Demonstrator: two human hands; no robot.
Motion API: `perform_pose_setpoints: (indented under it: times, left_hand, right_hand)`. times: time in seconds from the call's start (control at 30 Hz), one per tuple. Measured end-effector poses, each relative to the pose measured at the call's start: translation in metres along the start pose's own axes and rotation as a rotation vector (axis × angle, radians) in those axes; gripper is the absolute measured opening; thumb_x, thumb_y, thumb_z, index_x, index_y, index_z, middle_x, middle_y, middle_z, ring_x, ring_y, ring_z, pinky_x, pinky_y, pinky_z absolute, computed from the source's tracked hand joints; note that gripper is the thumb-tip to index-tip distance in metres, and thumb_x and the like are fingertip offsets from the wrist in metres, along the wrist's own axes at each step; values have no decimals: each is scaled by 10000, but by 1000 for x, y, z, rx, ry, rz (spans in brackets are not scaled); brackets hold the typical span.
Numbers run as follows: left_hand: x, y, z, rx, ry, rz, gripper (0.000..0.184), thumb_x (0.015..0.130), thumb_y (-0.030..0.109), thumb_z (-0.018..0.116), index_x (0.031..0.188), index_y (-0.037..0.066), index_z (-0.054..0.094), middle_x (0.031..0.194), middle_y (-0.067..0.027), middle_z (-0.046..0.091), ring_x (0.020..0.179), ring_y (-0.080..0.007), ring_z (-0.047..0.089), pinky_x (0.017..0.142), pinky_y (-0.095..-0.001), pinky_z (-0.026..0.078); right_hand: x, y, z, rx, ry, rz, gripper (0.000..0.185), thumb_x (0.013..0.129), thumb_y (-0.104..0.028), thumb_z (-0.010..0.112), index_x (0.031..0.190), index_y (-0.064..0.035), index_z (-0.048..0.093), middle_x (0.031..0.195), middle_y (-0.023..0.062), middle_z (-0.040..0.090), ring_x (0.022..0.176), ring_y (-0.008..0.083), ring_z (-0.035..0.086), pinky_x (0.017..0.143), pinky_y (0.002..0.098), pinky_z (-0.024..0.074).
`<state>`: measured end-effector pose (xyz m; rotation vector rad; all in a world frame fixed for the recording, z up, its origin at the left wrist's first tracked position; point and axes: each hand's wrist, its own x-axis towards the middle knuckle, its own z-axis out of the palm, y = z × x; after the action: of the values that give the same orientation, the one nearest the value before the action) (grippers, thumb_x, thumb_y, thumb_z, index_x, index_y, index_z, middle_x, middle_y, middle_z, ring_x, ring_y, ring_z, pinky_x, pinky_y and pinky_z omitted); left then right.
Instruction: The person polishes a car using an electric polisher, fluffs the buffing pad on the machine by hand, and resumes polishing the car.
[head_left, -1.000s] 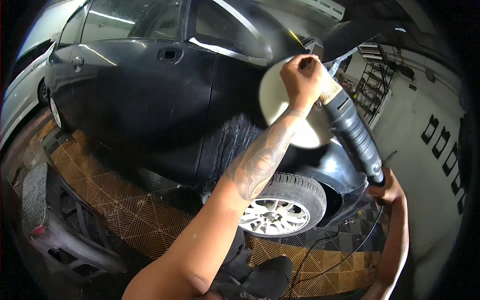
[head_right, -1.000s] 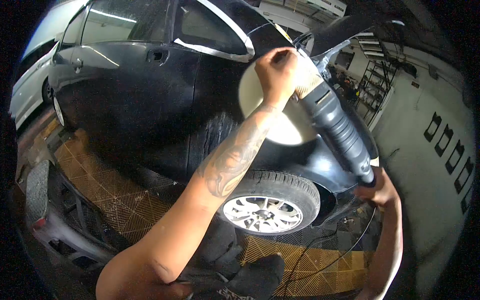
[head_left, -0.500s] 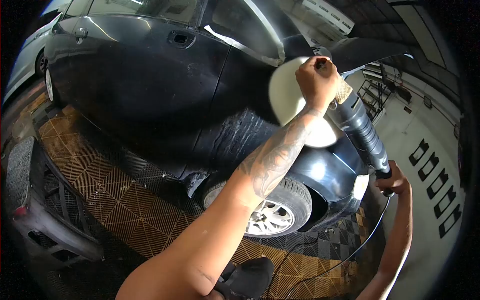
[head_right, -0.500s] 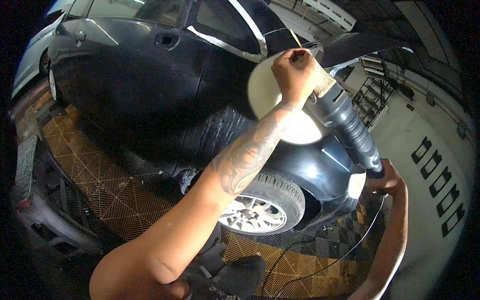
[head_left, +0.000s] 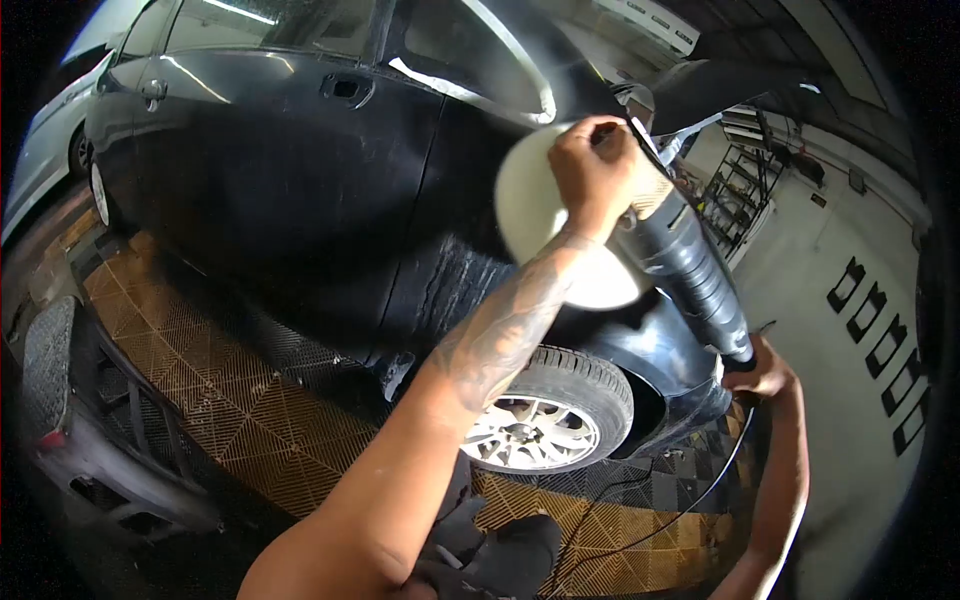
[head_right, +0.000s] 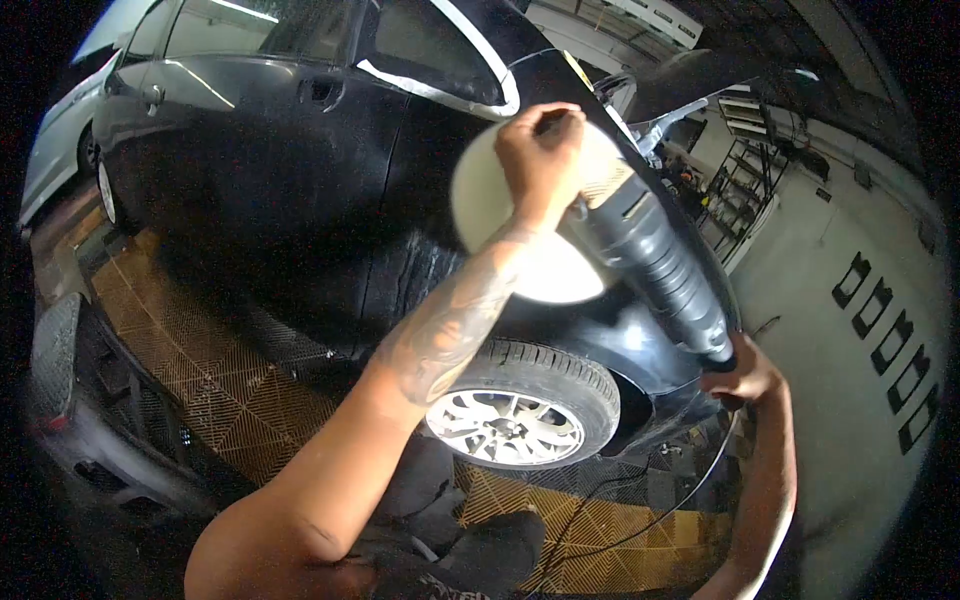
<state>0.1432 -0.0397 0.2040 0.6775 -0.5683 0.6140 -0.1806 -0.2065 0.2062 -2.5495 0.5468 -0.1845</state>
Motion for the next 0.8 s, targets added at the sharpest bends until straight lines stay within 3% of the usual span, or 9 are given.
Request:
perform_pose_setpoints:
  times: [0.13,0.23,0.27,0.3,0.37,0.4,0.67,0.73,0.8]
  left_hand:
    - [27,1,-48,-15,-182,-25,166,801,118,699,873,-25,742,787,-107,738,748,-149,685,733,-291,529]
    - [66,-3,-92,53,-352,-2,183,836,126,665,909,-23,742,847,-113,741,776,-163,698,751,-273,538]
    - [78,1,-108,134,-413,204,201,848,127,653,938,-32,735,874,-123,740,799,-177,706,771,-276,549]
    - [86,16,-119,43,-424,-44,202,852,104,641,954,-49,725,914,-140,737,822,-191,711,792,-278,553]
    - [106,19,-140,4,-408,-185,233,849,101,632,980,-77,707,969,-160,727,859,-212,706,826,-290,543]
    - [115,20,-147,-124,-374,-228,198,828,48,639,930,-110,698,896,-186,724,836,-227,705,804,-297,545]
    - [114,8,-136,-39,-500,-202,178,817,54,656,922,-72,723,885,-148,736,824,-188,706,799,-277,538]
    - [94,11,-115,-50,-548,-161,171,813,69,668,910,-58,730,857,-139,739,786,-184,708,761,-275,545]
    - [72,12,-89,-61,-610,-131,170,807,99,676,875,-45,737,829,-133,741,758,-185,710,726,-283,554]
  right_hand:
    - [-4,-35,82,148,-72,98,493,710,-100,809,1139,22,596,808,82,675,661,178,651,628,328,531]
    - [6,-73,143,271,-49,-28,412,732,-74,804,1056,44,577,776,73,641,632,132,614,593,300,516]
    - [12,-81,158,258,-71,-115,393,755,-79,790,1057,48,572,783,75,642,645,131,616,608,297,516]
    - [17,-88,172,247,-92,-202,375,778,-84,776,1059,53,568,790,77,643,659,131,619,623,294,516]
    - [26,-101,191,277,-170,-271,430,798,-127,747,1131,66,556,833,102,655,718,152,628,666,311,515]
    - [29,-107,197,315,-230,-258,510,795,-164,732,1204,77,545,869,128,666,766,174,635,695,334,512]
    - [9,-107,222,534,-167,-299,464,828,-152,708,1185,80,525,901,124,643,820,204,620,785,352,495]
    - [-7,-96,221,562,-127,-218,444,832,-121,695,1190,76,520,861,100,639,779,186,625,743,330,502]
    - [-22,-85,217,678,-113,-176,379,844,-58,665,1166,70,512,808,51,611,657,107,595,595,260,486]
